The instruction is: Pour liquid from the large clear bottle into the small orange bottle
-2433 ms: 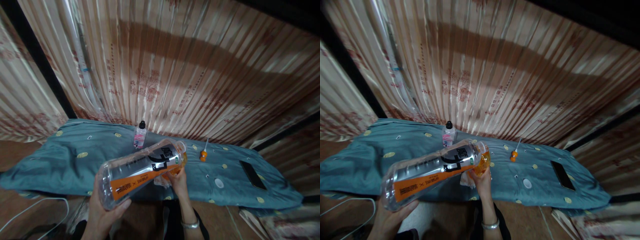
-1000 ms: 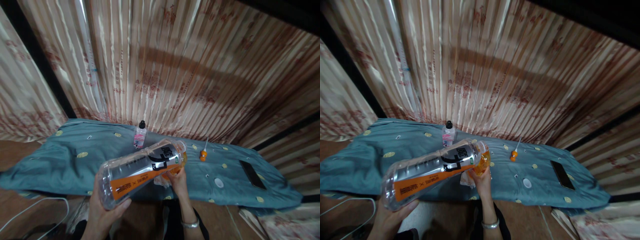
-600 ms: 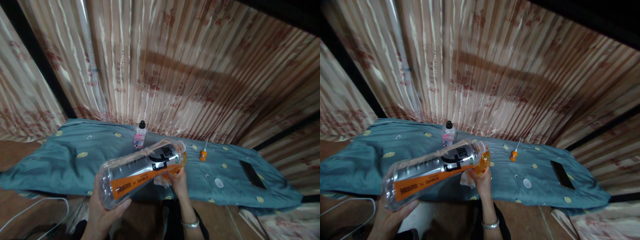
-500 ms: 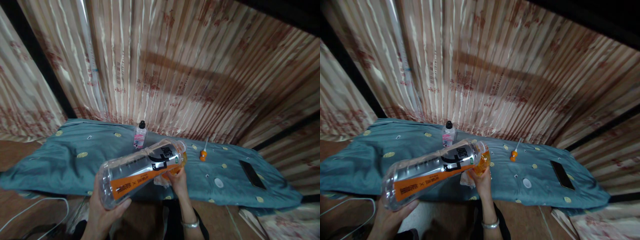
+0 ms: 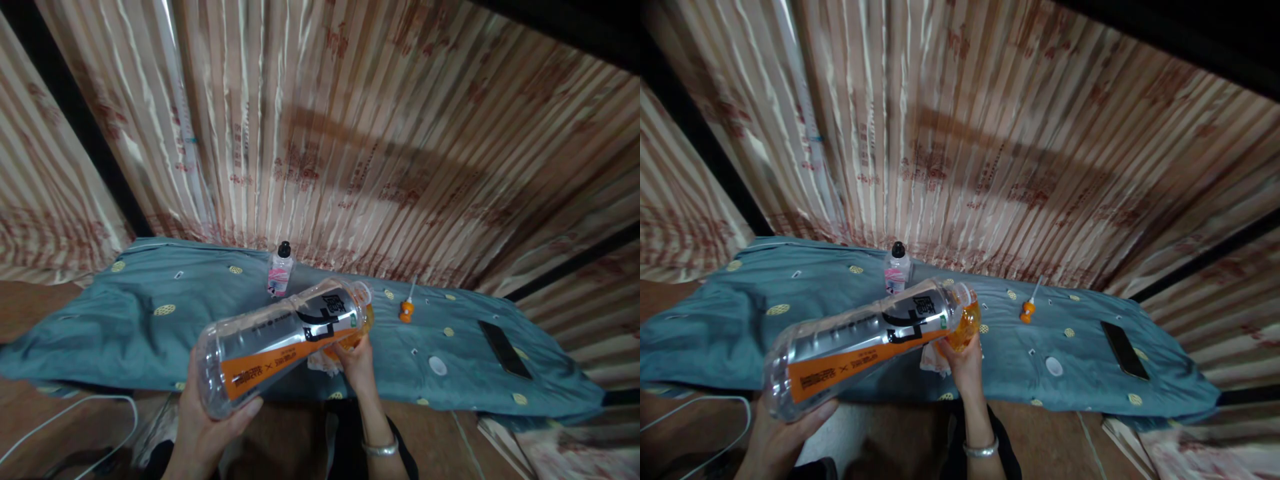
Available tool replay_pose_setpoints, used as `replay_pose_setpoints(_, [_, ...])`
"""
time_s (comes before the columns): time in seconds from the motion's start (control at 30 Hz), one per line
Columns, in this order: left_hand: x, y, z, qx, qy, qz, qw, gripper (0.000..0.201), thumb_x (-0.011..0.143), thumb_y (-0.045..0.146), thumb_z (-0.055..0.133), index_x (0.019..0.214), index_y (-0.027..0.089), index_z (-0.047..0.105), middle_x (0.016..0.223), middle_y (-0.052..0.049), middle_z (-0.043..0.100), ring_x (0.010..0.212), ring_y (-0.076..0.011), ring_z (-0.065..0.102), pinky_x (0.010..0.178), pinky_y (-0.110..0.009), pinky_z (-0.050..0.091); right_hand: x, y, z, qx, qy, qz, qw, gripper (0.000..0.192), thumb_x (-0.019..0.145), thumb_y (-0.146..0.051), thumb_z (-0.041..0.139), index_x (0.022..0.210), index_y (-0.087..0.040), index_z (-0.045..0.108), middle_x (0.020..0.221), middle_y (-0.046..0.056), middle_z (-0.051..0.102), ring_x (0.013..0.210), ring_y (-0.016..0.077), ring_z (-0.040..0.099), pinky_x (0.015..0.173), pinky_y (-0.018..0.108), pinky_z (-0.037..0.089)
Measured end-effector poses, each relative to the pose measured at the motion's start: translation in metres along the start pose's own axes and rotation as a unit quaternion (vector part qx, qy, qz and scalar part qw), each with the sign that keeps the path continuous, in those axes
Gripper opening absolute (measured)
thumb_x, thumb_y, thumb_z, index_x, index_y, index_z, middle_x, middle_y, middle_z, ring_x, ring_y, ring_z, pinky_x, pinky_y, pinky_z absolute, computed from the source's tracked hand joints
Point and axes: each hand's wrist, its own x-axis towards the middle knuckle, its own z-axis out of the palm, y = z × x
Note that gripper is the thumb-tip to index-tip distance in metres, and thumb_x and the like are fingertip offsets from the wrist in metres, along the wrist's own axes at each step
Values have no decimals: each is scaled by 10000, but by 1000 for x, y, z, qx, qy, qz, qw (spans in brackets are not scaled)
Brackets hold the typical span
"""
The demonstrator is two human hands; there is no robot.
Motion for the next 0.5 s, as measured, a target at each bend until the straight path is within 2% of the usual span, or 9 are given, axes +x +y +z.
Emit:
replay_pose_setpoints(0.07, [0,0,0,0,-2,-3,1000,1045,491,669,869,1343,157,547,1208,-143,726,1106,-357,711,944,-426,596,0,1,0,-2,0,-1,1000,579,533,-441,881,990,-207,612,918,98,804,831,316,769,732,408,614])
replay_pose_setpoints(0.2, [-1,0,0,-5,-1,-5,1000,772,496,657,876,1051,186,621,1185,-126,730,1098,-341,716,944,-401,596,1,2,1,1,2,10,1000,600,523,-444,885,995,-206,602,932,101,804,829,312,767,734,402,611])
replay_pose_setpoints(0.33, [0,-1,-1,-10,-2,-5,1000,678,487,651,879,912,209,592,1151,-106,738,1092,-343,717,928,-414,603,1,3,1,7,-4,19,1000,613,516,-461,888,989,-206,593,939,104,804,847,315,769,762,408,611])
replay_pose_setpoints(0.4, [0,-1,0,-7,0,-3,1000,703,482,645,882,955,202,610,1176,-109,731,1125,-350,703,962,-427,587,1,4,1,6,-5,19,1000,638,509,-475,893,1001,-202,593,951,109,803,858,319,770,776,411,611])
replay_pose_setpoints(0.5, [0,1,1,-4,0,-3,1000,887,481,665,874,1180,182,617,1220,-123,716,1146,-356,693,976,-437,579,1,5,0,-1,-6,20,1000,650,508,-500,897,1003,-201,598,934,111,803,842,320,770,747,403,613])
